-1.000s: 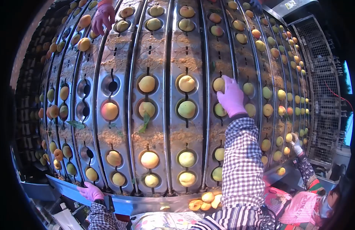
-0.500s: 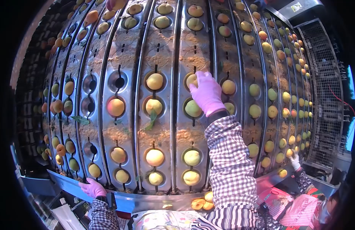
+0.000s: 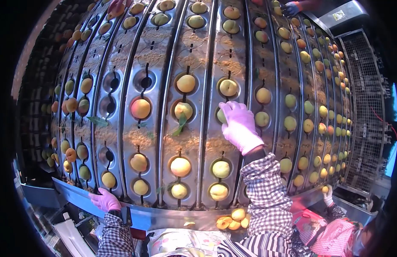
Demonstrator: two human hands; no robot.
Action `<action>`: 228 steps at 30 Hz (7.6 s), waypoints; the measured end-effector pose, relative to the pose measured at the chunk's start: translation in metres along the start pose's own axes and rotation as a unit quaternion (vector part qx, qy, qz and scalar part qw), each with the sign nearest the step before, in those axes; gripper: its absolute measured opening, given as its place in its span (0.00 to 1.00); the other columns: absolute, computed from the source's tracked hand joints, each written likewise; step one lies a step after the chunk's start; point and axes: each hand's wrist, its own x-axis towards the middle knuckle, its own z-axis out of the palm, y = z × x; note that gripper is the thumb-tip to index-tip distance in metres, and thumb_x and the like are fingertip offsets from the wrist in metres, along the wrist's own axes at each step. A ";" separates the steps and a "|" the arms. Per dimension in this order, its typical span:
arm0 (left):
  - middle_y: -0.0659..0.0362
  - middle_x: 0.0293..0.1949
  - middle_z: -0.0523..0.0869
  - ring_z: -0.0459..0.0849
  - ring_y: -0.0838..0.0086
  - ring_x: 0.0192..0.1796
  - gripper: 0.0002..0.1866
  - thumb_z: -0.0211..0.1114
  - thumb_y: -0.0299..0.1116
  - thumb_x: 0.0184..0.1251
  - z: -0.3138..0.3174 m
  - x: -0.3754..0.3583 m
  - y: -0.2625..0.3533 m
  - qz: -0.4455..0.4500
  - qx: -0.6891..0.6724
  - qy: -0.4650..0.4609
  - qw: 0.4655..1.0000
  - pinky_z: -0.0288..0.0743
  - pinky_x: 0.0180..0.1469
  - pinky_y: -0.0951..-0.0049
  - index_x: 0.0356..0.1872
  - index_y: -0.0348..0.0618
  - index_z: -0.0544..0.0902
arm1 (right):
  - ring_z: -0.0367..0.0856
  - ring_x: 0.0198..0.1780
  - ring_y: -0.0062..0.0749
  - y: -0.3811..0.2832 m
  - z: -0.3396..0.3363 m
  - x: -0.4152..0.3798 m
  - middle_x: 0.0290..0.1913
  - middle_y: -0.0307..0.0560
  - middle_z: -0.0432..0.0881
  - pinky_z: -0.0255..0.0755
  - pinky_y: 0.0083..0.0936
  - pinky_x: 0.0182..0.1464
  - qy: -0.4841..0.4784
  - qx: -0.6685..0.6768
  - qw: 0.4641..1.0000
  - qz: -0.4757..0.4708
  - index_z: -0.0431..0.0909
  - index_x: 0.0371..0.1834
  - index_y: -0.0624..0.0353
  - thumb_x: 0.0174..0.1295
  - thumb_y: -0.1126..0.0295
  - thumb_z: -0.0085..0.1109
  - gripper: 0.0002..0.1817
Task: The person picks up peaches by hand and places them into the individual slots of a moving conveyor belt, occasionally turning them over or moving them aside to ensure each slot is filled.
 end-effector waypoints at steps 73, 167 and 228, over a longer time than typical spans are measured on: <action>0.38 0.76 0.61 0.59 0.46 0.78 0.40 0.53 0.54 0.77 0.007 0.139 -0.014 0.005 -0.021 0.007 1.000 0.55 0.78 0.50 0.79 0.40 0.55 | 0.78 0.64 0.52 -0.121 0.019 0.133 0.65 0.56 0.77 0.73 0.40 0.65 0.075 0.063 0.970 0.222 0.74 0.64 0.57 0.61 0.58 0.66 0.29; 0.36 0.75 0.61 0.61 0.46 0.77 0.39 0.56 0.49 0.76 -0.004 0.273 -0.023 0.016 -0.037 0.011 0.999 0.58 0.76 0.50 0.79 0.41 0.55 | 0.81 0.55 0.25 -0.418 0.036 0.161 0.59 0.42 0.81 0.76 0.26 0.56 -0.103 0.709 0.697 0.030 0.72 0.67 0.58 0.68 0.57 0.64 0.28; 0.37 0.76 0.61 0.62 0.46 0.77 0.38 0.51 0.52 0.78 0.019 0.420 -0.041 0.007 -0.002 -0.005 1.000 0.58 0.77 0.51 0.80 0.44 0.55 | 0.80 0.57 0.48 -0.487 0.068 0.237 0.54 0.48 0.83 0.71 0.45 0.61 0.186 0.126 0.973 0.049 0.80 0.57 0.54 0.55 0.63 0.68 0.24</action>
